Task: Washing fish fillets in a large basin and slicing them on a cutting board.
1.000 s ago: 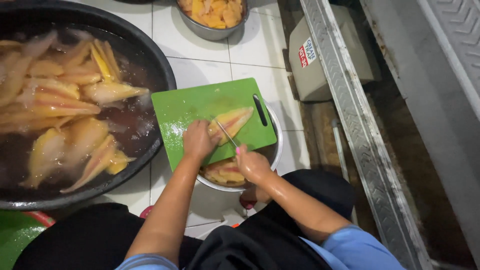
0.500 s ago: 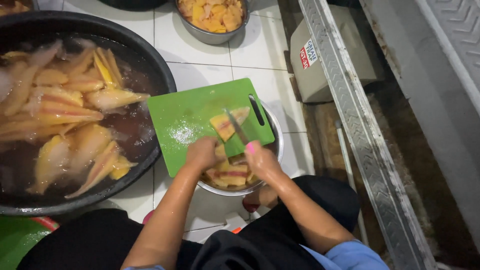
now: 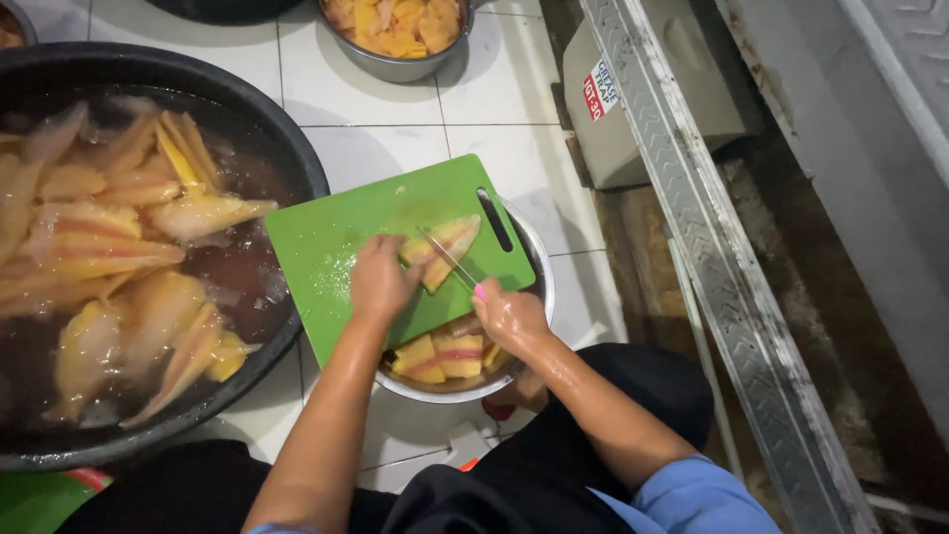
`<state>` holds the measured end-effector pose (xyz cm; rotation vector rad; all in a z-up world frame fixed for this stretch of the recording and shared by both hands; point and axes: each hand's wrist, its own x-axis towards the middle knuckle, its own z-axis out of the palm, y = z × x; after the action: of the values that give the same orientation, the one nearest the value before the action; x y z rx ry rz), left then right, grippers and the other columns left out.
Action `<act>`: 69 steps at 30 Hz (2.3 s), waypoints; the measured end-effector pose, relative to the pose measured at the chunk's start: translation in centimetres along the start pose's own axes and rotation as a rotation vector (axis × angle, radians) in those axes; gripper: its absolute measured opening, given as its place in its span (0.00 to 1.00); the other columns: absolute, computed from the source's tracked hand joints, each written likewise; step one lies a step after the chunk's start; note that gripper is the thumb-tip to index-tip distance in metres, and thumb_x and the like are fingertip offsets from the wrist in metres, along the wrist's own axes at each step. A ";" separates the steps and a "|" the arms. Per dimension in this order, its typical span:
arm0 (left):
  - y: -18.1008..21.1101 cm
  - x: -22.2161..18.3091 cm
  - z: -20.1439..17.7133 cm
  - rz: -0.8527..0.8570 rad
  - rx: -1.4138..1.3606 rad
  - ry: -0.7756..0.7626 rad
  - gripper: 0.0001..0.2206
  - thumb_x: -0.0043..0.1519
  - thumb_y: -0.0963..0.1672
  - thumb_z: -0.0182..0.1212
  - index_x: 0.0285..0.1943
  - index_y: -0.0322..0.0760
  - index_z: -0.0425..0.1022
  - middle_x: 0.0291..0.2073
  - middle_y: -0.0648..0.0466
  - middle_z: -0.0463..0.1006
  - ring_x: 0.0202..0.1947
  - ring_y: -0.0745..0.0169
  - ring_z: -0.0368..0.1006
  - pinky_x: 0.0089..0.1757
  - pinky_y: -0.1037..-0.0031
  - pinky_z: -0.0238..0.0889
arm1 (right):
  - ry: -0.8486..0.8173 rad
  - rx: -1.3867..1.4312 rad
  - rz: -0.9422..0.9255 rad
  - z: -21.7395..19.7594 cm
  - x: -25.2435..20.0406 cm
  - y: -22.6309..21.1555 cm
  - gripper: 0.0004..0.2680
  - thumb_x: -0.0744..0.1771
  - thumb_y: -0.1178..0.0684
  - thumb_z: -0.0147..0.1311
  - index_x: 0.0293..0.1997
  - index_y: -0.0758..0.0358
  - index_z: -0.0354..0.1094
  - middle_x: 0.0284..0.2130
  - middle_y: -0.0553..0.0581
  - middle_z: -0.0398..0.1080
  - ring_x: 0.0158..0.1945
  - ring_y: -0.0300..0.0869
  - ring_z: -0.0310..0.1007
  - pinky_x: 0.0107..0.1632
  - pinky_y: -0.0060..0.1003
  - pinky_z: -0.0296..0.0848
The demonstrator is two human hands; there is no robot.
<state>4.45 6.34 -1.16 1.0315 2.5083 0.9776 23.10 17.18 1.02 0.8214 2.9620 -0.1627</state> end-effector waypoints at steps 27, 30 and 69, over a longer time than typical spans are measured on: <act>-2.0 1.9 4.2 0.295 0.191 0.273 0.19 0.49 0.52 0.64 0.41 0.37 0.74 0.36 0.50 0.69 0.37 0.53 0.67 0.36 0.66 0.61 | -0.339 0.026 0.079 -1.8 2.2 -1.1 0.17 0.68 0.44 0.29 0.52 0.69 0.54 0.27 0.71 0.72 0.36 0.60 0.74 0.41 0.54 0.70; -2.2 1.7 3.7 0.267 0.209 0.236 0.19 0.49 0.53 0.62 0.42 0.39 0.74 0.37 0.50 0.69 0.38 0.53 0.68 0.36 0.66 0.62 | -0.420 0.162 0.163 -3.7 -0.4 0.1 0.18 0.67 0.40 0.30 0.50 0.65 0.56 0.30 0.73 0.71 0.40 0.64 0.73 0.43 0.56 0.69; -11.9 -0.5 -24.3 0.421 0.748 0.291 0.18 0.51 0.47 0.64 0.50 0.40 0.79 0.52 0.49 0.75 0.48 0.51 0.70 0.47 0.65 0.62 | 0.112 0.500 0.157 -2.6 -3.1 3.1 0.10 0.64 0.47 0.46 0.42 0.61 0.60 0.26 0.63 0.70 0.29 0.59 0.69 0.33 0.46 0.65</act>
<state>-12.66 -12.07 8.90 1.7885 3.0551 0.2425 27.27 18.51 3.65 1.1386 2.9746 -0.9015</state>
